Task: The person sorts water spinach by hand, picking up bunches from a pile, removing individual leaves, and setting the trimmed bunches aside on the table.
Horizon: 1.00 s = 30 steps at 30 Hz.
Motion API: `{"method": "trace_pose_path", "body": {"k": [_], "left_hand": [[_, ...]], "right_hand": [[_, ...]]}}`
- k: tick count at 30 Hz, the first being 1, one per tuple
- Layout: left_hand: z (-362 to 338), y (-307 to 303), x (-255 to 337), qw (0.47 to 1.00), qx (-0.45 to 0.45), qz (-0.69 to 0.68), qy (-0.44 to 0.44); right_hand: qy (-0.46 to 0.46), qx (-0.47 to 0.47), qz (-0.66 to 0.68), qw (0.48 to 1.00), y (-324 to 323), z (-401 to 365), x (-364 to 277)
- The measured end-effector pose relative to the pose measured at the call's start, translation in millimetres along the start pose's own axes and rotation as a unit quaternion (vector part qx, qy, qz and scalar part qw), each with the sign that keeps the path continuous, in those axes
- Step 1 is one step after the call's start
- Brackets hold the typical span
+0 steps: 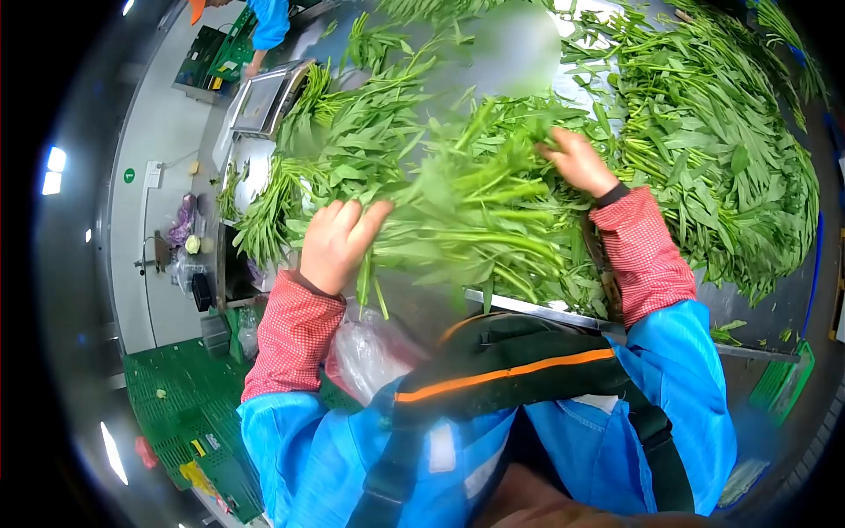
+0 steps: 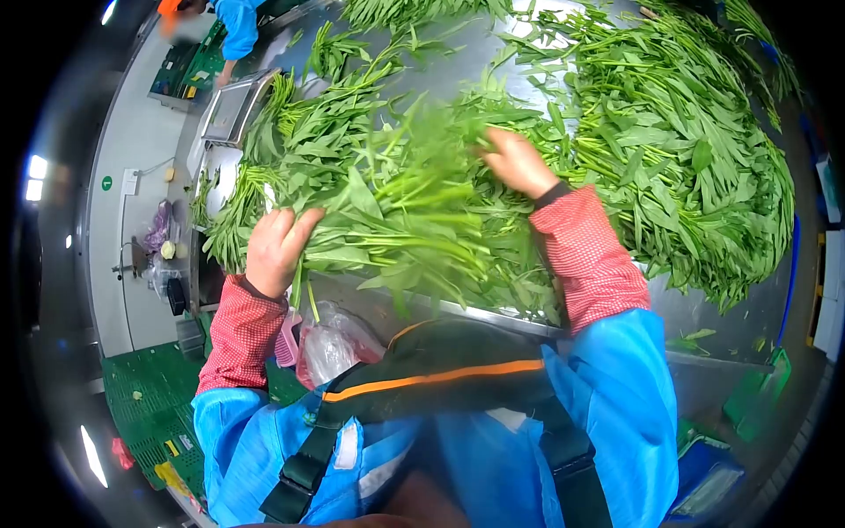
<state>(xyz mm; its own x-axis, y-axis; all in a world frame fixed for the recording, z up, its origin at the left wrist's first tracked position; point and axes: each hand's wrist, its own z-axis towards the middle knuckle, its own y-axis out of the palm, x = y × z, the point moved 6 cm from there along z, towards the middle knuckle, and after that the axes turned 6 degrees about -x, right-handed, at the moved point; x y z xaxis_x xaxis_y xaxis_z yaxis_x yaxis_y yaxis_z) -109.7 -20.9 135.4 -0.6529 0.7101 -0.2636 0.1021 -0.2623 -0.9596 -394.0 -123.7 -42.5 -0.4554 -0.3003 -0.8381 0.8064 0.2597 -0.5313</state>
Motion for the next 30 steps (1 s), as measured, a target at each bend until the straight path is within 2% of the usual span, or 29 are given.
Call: {"method": "trace_pose_path", "body": {"k": [2, 4, 5, 6, 8, 9, 10, 11, 12, 13, 14, 16, 17, 18, 20, 21, 22, 24, 26, 27, 28, 29, 30], "left_hand": [[-9, 5, -8, 1.0, 0.0, -0.004, -0.029], [-12, 7, -9, 0.999, 0.006, -0.011, -0.037], [-12, 9, -10, 0.999, 0.01, -0.012, -0.038], [-11, 9, -9, 0.999, 0.015, -0.012, -0.038], [-3, 9, -5, 0.999, 0.019, -0.022, -0.032], [1, 9, -2, 0.999, 0.022, -0.027, -0.029], [2, 8, -1, 0.998, 0.028, -0.037, -0.035], [2, 8, -2, 0.998, 0.032, -0.046, -0.042], [-1, 7, -3, 0.996, 0.036, -0.055, -0.053], [-5, 8, -5, 0.993, 0.005, -0.084, -0.083], [-12, 8, -7, 0.991, 0.012, -0.091, -0.097], [-26, 15, -15, 0.986, 0.029, -0.102, -0.126], [-31, 19, -17, 0.985, 0.031, -0.106, -0.133], [-32, 19, -17, 0.987, 0.025, -0.091, -0.133], [-29, 18, -16, 0.989, 0.019, -0.061, -0.132], [-24, 16, -12, 0.992, 0.009, -0.032, -0.125], [-19, 13, -8, 0.993, 0.009, -0.013, -0.116], [-6, 8, 2, 0.995, 0.009, 0.024, -0.095], [1, 6, 5, 0.996, 0.011, 0.031, -0.088], [0, 6, 3, 0.995, 0.013, 0.024, -0.096], [-3, 7, 0, 0.994, 0.013, 0.016, -0.107], [-11, 10, -7, 0.991, 0.009, -0.009, -0.132], [-22, 13, -14, 0.987, 0.004, -0.035, -0.156]], "right_hand": [[0.031, 0.058, 0.101, 0.993, -15, -9, 38], [0.22, 0.041, 0.126, 0.967, -36, -16, 41], [0.206, 0.043, 0.26, 0.942, -29, -18, 35], [0.142, 0.0, 0.347, 0.927, -20, -15, 11], [0.056, -0.01, 0.333, 0.941, -4, -10, -53], [-0.071, -0.009, 0.178, 0.981, 8, -6, -53], [-0.197, -0.009, 0.014, 0.98, 20, -3, -68], [-0.029, -0.04, 0.202, 0.978, 31, 5, -46], [0.013, 0.028, 0.271, 0.962, 16, 8, -40], [0.085, 0.087, 0.263, 0.957, -7, 8, -26], [0.156, 0.146, 0.25, 0.944, -31, 0, -7], [0.19, 0.093, 0.316, 0.925, -48, -11, 14], [0.155, 0.088, 0.342, 0.922, -43, -15, 9], [0.166, 0.06, 0.326, 0.929, -36, -16, 6], [0.145, -0.012, 0.327, 0.934, -24, -18, -40], [-0.016, -0.034, 0.312, 0.949, -14, -11, -60], [0.022, -0.065, 0.146, 0.987, -8, -4, -77], [0.066, -0.192, -0.103, 0.974, 26, 5, -84], [-0.073, -0.157, -0.14, 0.975, 40, 4, -117], [-0.106, -0.124, -0.095, 0.982, 39, 5, -106], [-0.108, -0.054, 0.019, 0.993, 27, 5, -85], [-0.041, 0.014, 0.064, 0.997, 11, 3, -59], [-0.023, 0.023, 0.096, 0.995, -15, -4, -51]]}}
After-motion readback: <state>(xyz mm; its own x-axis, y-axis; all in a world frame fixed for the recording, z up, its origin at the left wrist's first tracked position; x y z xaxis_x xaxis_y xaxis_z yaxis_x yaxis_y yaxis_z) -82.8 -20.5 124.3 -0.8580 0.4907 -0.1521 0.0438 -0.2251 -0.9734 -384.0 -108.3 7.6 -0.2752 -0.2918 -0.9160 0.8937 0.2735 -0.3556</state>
